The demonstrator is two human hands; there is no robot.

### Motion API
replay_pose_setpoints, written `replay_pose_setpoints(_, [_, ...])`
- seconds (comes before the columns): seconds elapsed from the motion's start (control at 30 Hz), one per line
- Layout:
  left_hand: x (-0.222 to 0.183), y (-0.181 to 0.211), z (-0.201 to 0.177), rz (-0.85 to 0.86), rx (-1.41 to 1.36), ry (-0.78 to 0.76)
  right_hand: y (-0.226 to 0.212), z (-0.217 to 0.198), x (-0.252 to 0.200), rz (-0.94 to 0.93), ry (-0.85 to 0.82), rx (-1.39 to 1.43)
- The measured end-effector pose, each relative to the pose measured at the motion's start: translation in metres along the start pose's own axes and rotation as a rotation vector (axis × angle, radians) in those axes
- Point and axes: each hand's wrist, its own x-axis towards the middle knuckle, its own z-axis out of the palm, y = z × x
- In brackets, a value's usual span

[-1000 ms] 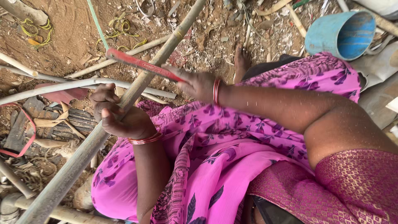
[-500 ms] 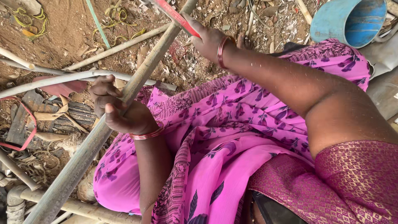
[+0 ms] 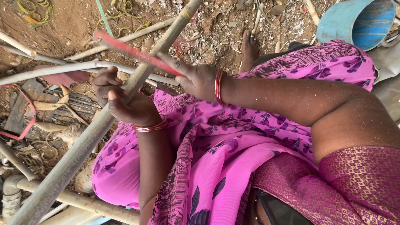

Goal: The person uses a hacksaw blade to cut a grey plastic pipe while sitting amidst a large pile of scrap PVC pipes and fittings. They hold the pipe steady with one hand and saw through it with repeated strokes of the blade, eventually severing a piece.

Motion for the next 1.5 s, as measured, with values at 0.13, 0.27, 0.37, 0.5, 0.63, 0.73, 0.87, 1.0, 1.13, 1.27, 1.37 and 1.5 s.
replay_pose_setpoints(0.13, [0.000,-0.002,-0.002,0.006,-0.062,-0.037,0.025,-0.024,0.025,0.195,0.004,0.044])
replay_pose_setpoints(0.27, [0.000,-0.019,-0.007,0.076,-0.059,-0.048,0.032,-0.029,0.029,0.431,-0.008,0.073])
replay_pose_setpoints(0.37, [-0.005,-0.021,-0.012,0.127,-0.020,-0.045,-0.006,0.011,-0.015,0.016,0.000,0.116])
replay_pose_setpoints(0.5, [-0.015,-0.019,-0.013,0.107,0.219,0.001,0.025,0.005,0.013,0.200,0.047,0.074])
replay_pose_setpoints(0.63, [-0.020,-0.024,-0.010,0.132,0.353,-0.018,0.035,-0.021,0.015,0.603,0.078,0.327])
replay_pose_setpoints(0.73, [-0.030,-0.015,-0.012,0.074,0.382,-0.064,-0.010,0.008,-0.017,-0.132,0.196,0.031])
replay_pose_setpoints(0.87, [-0.031,-0.006,-0.010,0.034,0.315,-0.102,-0.021,-0.001,-0.024,0.037,0.069,0.145])
replay_pose_setpoints(1.0, [-0.032,-0.006,-0.009,0.085,0.392,-0.100,0.008,-0.017,0.008,0.368,0.099,0.243])
replay_pose_setpoints(1.13, [-0.033,-0.013,-0.010,0.082,0.419,-0.097,-0.016,0.022,-0.025,-0.019,0.081,0.063])
replay_pose_setpoints(1.27, [-0.034,-0.005,-0.006,0.061,0.402,-0.109,-0.011,-0.003,-0.004,0.056,0.128,0.106])
replay_pose_setpoints(1.37, [-0.031,-0.005,-0.009,0.096,0.467,-0.108,-0.012,-0.037,0.005,0.485,0.034,0.153])
replay_pose_setpoints(1.5, [-0.036,-0.020,-0.015,0.078,0.382,-0.096,-0.040,-0.013,-0.020,-0.392,0.377,0.052])
